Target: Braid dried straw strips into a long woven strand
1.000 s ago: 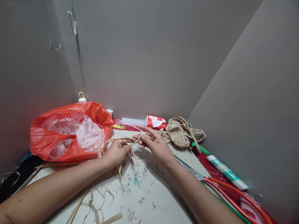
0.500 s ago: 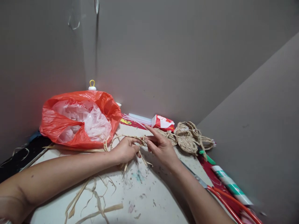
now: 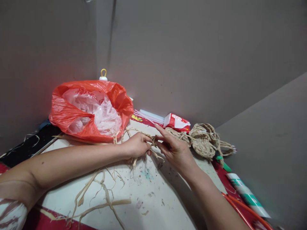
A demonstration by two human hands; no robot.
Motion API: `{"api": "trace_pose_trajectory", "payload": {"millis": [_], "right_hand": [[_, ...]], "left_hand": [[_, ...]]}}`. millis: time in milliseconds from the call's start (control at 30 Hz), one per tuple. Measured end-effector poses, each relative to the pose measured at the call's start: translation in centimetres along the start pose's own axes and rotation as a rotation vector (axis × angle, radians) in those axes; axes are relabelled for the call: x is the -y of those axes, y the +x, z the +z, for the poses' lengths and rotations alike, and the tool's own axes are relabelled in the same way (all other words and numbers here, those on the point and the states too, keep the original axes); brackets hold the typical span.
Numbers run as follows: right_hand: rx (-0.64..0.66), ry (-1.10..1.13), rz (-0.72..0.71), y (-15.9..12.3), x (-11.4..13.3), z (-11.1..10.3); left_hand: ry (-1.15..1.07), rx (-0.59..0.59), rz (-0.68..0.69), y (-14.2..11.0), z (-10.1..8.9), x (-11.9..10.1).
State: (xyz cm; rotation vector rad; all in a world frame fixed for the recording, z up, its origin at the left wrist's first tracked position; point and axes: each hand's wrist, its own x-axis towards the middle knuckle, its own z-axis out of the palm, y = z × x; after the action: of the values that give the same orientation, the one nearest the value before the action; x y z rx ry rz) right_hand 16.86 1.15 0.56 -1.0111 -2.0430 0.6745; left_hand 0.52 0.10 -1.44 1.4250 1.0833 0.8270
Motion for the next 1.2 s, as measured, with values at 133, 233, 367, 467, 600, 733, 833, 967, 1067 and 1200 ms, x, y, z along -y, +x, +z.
{"api": "trace_pose_trajectory", "payload": {"millis": [133,233,367,467,600,733,833,967,1067,1200], "right_hand": [[-0.049,-0.078,-0.020,-0.1,0.4,0.1],[-0.099,-0.080,-0.008,-0.3,0.7,0.4],[-0.159,-0.049,0.049,-0.4,1.0,1.0],[-0.179,0.028,0.111,-0.2,1.3,1.0],[-0.186,0.177,0.224,0.2,2.1,0.7],[-0.162,0.166,0.177,0.4,2.0,0.2],[-0.117,0.111,0.119,0.5,1.5,0.1],[-0.106,0.141,0.089,0.5,1.1,0.1],[-0.108,0.182,0.083,0.5,1.2,0.2],[-0.115,0.295,0.125,0.6,1.3,0.3]], "left_hand": [[-0.046,0.042,-0.015,0.0,0.0,-0.2],[0.055,0.030,0.044,0.0,0.0,-0.3],[0.300,-0.045,0.184,-0.3,-0.2,-0.8],[0.501,-0.151,0.303,-1.1,0.0,-1.3],[0.676,-0.298,0.357,-2.2,0.6,-1.5],[0.774,-0.234,0.450,-2.2,0.8,-1.2],[0.782,-0.157,0.515,-1.8,0.4,-0.9],[0.830,-0.101,0.531,-1.2,-0.2,-0.4],[0.889,-0.108,0.535,-1.0,-0.4,-0.3],[0.829,-0.141,0.471,-0.9,-0.6,-1.1]]}}
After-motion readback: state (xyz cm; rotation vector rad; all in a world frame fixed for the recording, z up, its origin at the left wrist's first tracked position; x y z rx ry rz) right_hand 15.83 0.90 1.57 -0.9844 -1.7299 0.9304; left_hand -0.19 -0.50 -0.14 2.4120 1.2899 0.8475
